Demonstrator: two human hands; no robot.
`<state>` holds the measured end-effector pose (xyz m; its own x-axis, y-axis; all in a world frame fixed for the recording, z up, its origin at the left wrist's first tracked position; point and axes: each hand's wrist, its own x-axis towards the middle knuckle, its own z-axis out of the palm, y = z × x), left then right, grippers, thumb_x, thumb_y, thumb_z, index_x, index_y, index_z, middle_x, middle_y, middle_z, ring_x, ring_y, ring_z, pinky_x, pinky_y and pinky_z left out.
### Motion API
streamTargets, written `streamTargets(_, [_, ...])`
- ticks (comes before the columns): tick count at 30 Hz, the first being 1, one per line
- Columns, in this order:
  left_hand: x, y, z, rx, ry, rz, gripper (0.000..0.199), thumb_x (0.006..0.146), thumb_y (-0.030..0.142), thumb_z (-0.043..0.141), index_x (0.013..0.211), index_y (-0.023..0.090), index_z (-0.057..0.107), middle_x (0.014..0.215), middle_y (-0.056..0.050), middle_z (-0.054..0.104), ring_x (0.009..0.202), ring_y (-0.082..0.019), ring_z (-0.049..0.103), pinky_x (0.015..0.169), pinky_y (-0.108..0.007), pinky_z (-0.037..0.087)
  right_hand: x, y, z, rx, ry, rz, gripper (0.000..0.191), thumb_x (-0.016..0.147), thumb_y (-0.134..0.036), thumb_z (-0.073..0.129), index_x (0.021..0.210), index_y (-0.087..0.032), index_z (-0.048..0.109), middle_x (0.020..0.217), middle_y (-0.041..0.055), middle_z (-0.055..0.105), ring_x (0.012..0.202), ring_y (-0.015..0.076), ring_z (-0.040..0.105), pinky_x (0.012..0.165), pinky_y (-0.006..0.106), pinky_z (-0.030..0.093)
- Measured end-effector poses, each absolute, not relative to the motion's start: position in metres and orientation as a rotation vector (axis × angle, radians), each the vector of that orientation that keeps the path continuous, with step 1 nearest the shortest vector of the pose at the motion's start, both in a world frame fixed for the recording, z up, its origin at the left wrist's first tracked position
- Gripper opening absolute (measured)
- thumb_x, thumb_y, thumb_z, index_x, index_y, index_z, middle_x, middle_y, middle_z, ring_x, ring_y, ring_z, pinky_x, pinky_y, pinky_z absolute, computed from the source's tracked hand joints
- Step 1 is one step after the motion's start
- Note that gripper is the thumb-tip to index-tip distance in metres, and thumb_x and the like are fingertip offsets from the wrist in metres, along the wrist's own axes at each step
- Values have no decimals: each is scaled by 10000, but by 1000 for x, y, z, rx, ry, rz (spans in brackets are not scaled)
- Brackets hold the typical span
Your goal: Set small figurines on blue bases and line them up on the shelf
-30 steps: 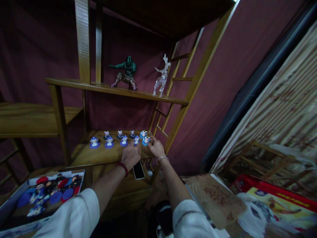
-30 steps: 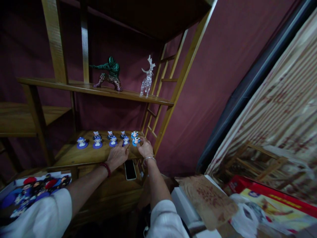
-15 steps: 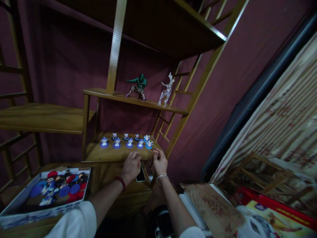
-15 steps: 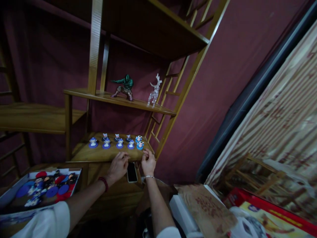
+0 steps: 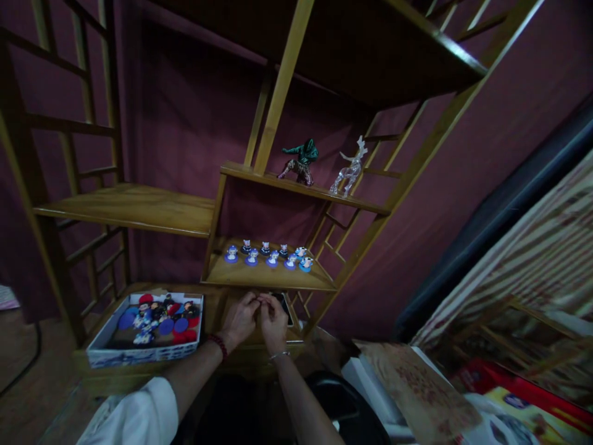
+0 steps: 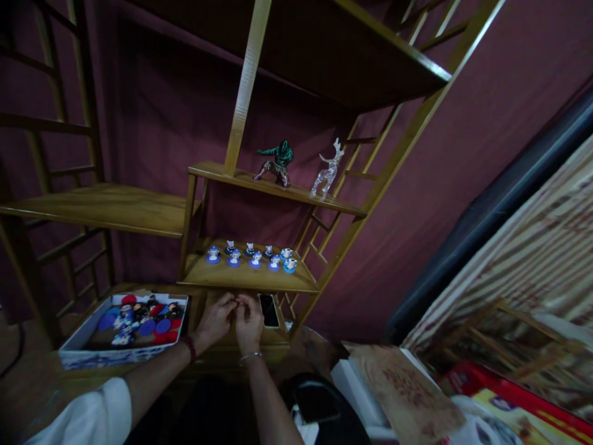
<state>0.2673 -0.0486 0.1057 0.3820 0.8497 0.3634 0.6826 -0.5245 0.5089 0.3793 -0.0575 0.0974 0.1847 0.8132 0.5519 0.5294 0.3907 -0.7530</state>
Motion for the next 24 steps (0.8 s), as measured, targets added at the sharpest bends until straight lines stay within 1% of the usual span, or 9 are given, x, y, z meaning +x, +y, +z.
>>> streamTargets(4, [233, -58, 84, 2331, 1470, 616, 362, 801, 51, 370, 1045, 212, 584, 1078, -52, 547, 980, -141, 550, 875, -252, 432, 347, -67, 71, -1382, -1575, 341, 231, 784, -184, 399, 868, -214, 612, 893, 41, 671, 859, 164, 605, 819, 286, 464])
streamTargets(8, [199, -62, 69, 2320, 1520, 431, 351, 819, 68, 354, 1046, 206, 582, 1084, -63, 555, 955, -144, 572, 836, -251, 447, 314, -73, 51, -1463, -1671, 420, 264, 762, -135, 404, 867, -226, 628, 870, 22, 680, 818, 153, 621, 792, 260, 472])
streamTargets(11, [175, -61, 61, 2317, 1582, 369, 343, 808, 69, 358, 1023, 197, 592, 1095, -69, 566, 952, -150, 576, 825, -250, 447, 288, -73, 45, -1529, -1743, 454, 311, 754, -102, 401, 902, -245, 635, 891, 8, 686, 828, 146, 629, 788, 244, 474])
streamTargets(15, [143, -57, 53, 2334, 1655, 380, 321, 790, 70, 366, 978, 167, 606, 1077, -83, 582, 947, -161, 579, 824, -251, 445, 255, -65, 46, -1563, -1825, 470, 345, 765, -85, 394, 943, -249, 640, 943, 5, 684, 864, 139, 631, 814, 231, 464])
streamTargets(18, [118, -53, 45, 2302, 1700, 348, 329, 772, 75, 391, 1013, 160, 598, 1112, -100, 575, 971, -170, 577, 824, -254, 446, 232, -55, 43, -1571, -1943, 514, 343, 764, -82, 416, 952, -250, 648, 948, 0, 688, 880, 134, 631, 823, 213, 455])
streamTargets(21, [92, -51, 39, 2200, 1806, 220, 331, 757, 89, 411, 1020, 146, 604, 1098, -124, 594, 978, -191, 585, 817, -269, 450, 213, -46, 35, -1612, -2020, 590, 321, 773, -101, 439, 964, -240, 656, 951, 5, 693, 872, 138, 638, 807, 206, 460])
streamTargets(24, [68, -49, 33, 2076, 1906, 66, 312, 760, 120, 418, 997, 120, 619, 1049, -155, 622, 970, -221, 596, 804, -298, 454, 198, -40, 23, -1665, -2061, 597, 289, 773, -110, 459, 925, -231, 673, 939, 15, 697, 879, 144, 638, 798, 207, 462])
